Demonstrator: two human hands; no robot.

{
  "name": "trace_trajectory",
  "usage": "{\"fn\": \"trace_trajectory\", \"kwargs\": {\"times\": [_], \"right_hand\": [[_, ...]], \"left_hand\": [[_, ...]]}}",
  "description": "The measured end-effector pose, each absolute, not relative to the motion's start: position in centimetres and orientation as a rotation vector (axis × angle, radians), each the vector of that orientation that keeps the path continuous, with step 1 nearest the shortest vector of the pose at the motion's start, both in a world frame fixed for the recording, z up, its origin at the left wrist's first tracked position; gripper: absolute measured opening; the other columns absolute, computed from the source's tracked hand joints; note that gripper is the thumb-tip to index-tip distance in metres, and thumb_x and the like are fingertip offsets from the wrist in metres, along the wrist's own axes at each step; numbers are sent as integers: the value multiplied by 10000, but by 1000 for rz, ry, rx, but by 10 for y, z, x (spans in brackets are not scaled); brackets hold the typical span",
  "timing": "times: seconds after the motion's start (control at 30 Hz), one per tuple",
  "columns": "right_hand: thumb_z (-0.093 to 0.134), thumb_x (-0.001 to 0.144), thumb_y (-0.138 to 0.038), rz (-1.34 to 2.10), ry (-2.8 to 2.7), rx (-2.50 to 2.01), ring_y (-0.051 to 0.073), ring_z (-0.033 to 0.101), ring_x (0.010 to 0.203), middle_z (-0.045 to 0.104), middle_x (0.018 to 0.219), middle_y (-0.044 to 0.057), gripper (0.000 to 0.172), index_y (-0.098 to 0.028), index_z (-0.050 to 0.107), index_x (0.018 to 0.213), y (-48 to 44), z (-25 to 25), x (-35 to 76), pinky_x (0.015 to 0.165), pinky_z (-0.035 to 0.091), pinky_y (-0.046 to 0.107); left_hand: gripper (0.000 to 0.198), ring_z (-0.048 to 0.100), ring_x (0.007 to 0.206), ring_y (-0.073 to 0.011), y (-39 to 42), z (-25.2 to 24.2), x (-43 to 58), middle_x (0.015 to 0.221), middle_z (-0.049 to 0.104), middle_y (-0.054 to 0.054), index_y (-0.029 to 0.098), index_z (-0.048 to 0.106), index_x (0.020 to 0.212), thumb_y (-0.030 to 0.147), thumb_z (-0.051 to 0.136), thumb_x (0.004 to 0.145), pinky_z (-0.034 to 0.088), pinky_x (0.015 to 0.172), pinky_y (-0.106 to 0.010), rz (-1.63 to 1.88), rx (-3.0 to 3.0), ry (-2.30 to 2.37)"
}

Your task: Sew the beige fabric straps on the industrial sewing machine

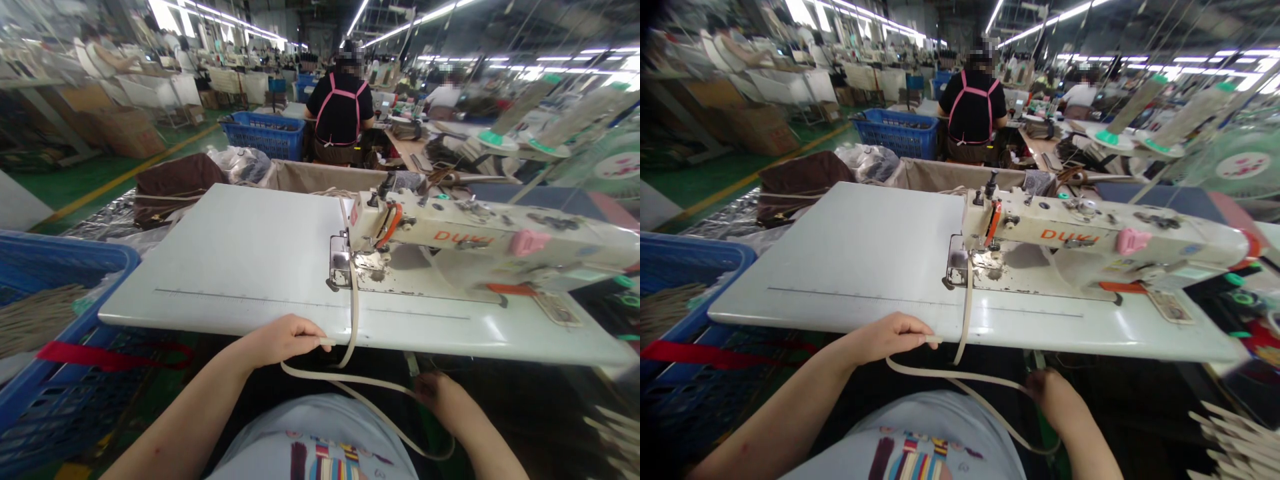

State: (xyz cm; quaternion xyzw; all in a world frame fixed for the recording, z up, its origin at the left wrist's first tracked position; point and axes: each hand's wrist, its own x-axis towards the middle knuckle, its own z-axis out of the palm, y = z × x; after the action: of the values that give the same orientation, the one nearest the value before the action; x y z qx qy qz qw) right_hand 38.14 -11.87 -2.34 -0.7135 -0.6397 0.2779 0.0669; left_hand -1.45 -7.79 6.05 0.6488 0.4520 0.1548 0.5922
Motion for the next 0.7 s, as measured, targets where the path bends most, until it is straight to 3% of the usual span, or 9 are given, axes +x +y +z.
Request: {"fn": "trace_trajectory", "kwargs": {"times": [0.1, 0.17, 0.33, 0.47, 0.57, 0.7], "right_hand": [[626, 807, -297, 1044, -1860, -1894, 267, 683, 828, 733, 876, 91, 163, -248, 769, 745, -115, 8, 356, 816, 488, 391], [671, 812, -419, 1213, -1714, -1697, 254, 661, 833, 724, 830, 62, 213, -232, 772, 799, -118, 27, 330, 820, 496, 379], [851, 772, -537, 1697, -1296, -1349, 194, 655, 816, 741, 894, 43, 408, -197, 766, 980, -130, 41, 272, 815, 509, 339], [888, 751, -587, 1797, -1222, -1276, 198, 666, 823, 756, 876, 56, 455, -185, 761, 922, -130, 35, 258, 825, 519, 347], [892, 721, -619, 1783, -1239, -1310, 176, 619, 728, 726, 776, 35, 464, -185, 765, 820, -128, 32, 257, 761, 508, 335], [887, 749, -565, 1813, -1190, -1346, 138, 549, 676, 706, 778, 28, 420, -173, 782, 856, -129, 33, 257, 664, 432, 284]], "left_hand": [[348, 690, 937, -202, -77, 67, -10, 1050, 804, -46, 192, 833, 1107, 418, 619, 952, 491, 865, -254, 308, 1515, 940], [354, 692, 972, -205, -76, 69, -4, 1081, 804, -45, 192, 829, 1124, 417, 608, 964, 486, 887, -250, 257, 1502, 868], [374, 657, 850, -179, -75, 67, 9, 965, 788, -27, 190, 834, 1095, 458, 623, 941, 453, 766, -230, 130, 1502, 863], [385, 636, 810, -173, -78, 62, 12, 930, 780, -24, 189, 840, 1064, 479, 633, 916, 435, 731, -231, 108, 1465, 869], [382, 634, 802, -177, -80, 60, 12, 916, 782, -19, 200, 845, 1046, 488, 641, 901, 432, 717, -232, 121, 1440, 864], [354, 656, 851, -187, -80, 57, 13, 968, 800, -22, 199, 845, 1044, 444, 629, 907, 448, 771, -237, 120, 1430, 839]]}}
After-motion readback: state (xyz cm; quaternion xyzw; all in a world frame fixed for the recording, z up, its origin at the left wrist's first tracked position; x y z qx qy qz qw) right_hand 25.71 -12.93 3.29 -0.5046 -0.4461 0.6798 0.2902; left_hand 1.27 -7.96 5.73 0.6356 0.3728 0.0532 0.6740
